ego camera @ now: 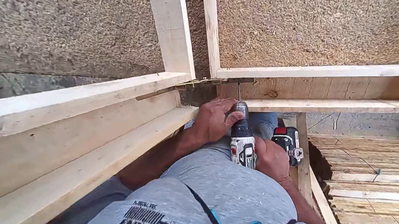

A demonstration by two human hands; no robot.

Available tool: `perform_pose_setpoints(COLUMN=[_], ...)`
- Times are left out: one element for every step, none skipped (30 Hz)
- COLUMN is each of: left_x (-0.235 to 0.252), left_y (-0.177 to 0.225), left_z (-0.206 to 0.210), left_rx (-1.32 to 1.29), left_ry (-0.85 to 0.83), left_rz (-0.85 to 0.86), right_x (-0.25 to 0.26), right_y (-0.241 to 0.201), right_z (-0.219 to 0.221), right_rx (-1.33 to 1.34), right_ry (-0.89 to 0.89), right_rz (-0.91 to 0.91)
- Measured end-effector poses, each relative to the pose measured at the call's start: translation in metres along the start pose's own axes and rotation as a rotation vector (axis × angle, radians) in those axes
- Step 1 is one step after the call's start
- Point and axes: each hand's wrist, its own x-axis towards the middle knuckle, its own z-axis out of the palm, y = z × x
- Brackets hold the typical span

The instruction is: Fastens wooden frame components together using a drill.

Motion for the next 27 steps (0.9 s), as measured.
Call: perform_pose_setpoints(left_x=[0.001, 0.003, 0.004, 0.004, 0.004, 0.007, 0.009, 0.010, 0.011, 0.013, 0.014, 0.015, 0.018, 0.015, 0.013, 0.014, 0.010, 0.007, 0.005, 0.006, 0.009, 0.016, 0.029, 0.050, 0.078, 0.112, 0.148], left_y=[-0.001, -0.002, -0.003, -0.003, -0.003, -0.002, -0.001, -0.001, 0.000, 0.000, 0.000, 0.001, 0.001, 0.002, 0.004, 0.005, 0.007, 0.010, 0.016, 0.021, 0.029, 0.039, 0.051, 0.063, 0.075, 0.083, 0.090], left_z=[0.000, 0.000, 0.001, 0.002, 0.001, 0.000, -0.002, -0.003, -0.004, -0.006, -0.006, -0.006, -0.005, -0.005, -0.005, -0.005, -0.006, -0.006, -0.006, -0.008, -0.010, -0.012, -0.015, -0.018, -0.021, -0.025, -0.031], left_rx=[-0.009, -0.012, -0.014, -0.016, -0.018, -0.019, -0.020, -0.026, -0.030, -0.030, -0.027, -0.021, -0.015, -0.020, -0.037, -0.058, -0.083, -0.096, -0.084, -0.058, -0.042, -0.047, -0.065, -0.086, -0.089, -0.071, -0.038], left_ry=[-0.006, 0.006, 0.023, 0.035, 0.038, 0.037, 0.032, 0.016, 0.003, 0.001, 0.004, 0.006, 0.010, 0.009, 0.017, 0.043, 0.066, 0.099, 0.143, 0.210, 0.290, 0.362, 0.424, 0.480, 0.536, 0.580, 0.585], left_rz=[-0.015, -0.026, -0.036, -0.045, -0.053, -0.063, -0.077, -0.100, -0.124, -0.139, -0.149, -0.159, -0.168, -0.184, -0.198, -0.193, -0.185, -0.168, -0.144, -0.103, -0.039, 0.035, 0.098, 0.136, 0.140, 0.111, 0.034], right_x=[0.001, 0.005, 0.007, 0.008, 0.010, 0.014, 0.017, 0.019, 0.022, 0.026, 0.028, 0.029, 0.030, 0.027, 0.024, 0.025, 0.021, 0.020, 0.019, 0.020, 0.016, 0.008, -0.003, -0.013, -0.022, -0.029, -0.034], right_y=[0.000, 0.001, 0.001, 0.000, -0.001, 0.000, 0.000, 0.000, 0.001, 0.001, 0.002, 0.003, 0.006, 0.006, 0.008, 0.013, 0.017, 0.024, 0.033, 0.045, 0.056, 0.067, 0.078, 0.087, 0.093, 0.097, 0.102], right_z=[-0.001, -0.002, -0.004, -0.006, -0.007, -0.008, -0.008, -0.008, -0.009, -0.010, -0.011, -0.012, -0.013, -0.014, -0.018, -0.021, -0.026, -0.032, -0.040, -0.048, -0.059, -0.072, -0.084, -0.097, -0.108, -0.117, -0.125], right_rx=[0.000, -0.008, -0.017, -0.024, -0.030, -0.035, -0.038, -0.038, -0.036, -0.042, -0.052, -0.058, -0.054, -0.036, 0.000, 0.052, 0.103, 0.129, 0.138, 0.154, 0.203, 0.276, 0.350, 0.424, 0.485, 0.526, 0.549], right_ry=[-0.002, -0.002, -0.006, -0.013, -0.019, -0.019, -0.017, -0.020, -0.024, -0.026, -0.027, -0.032, -0.038, -0.055, -0.075, -0.084, -0.097, -0.100, -0.088, -0.073, -0.072, -0.077, -0.066, -0.047, -0.021, 0.005, 0.024], right_rz=[-0.007, -0.015, -0.019, -0.019, -0.016, -0.015, -0.015, -0.016, -0.021, -0.023, -0.023, -0.024, -0.023, -0.017, -0.013, -0.010, 0.003, 0.016, 0.028, 0.037, 0.058, 0.085, 0.109, 0.139, 0.177, 0.216, 0.250])
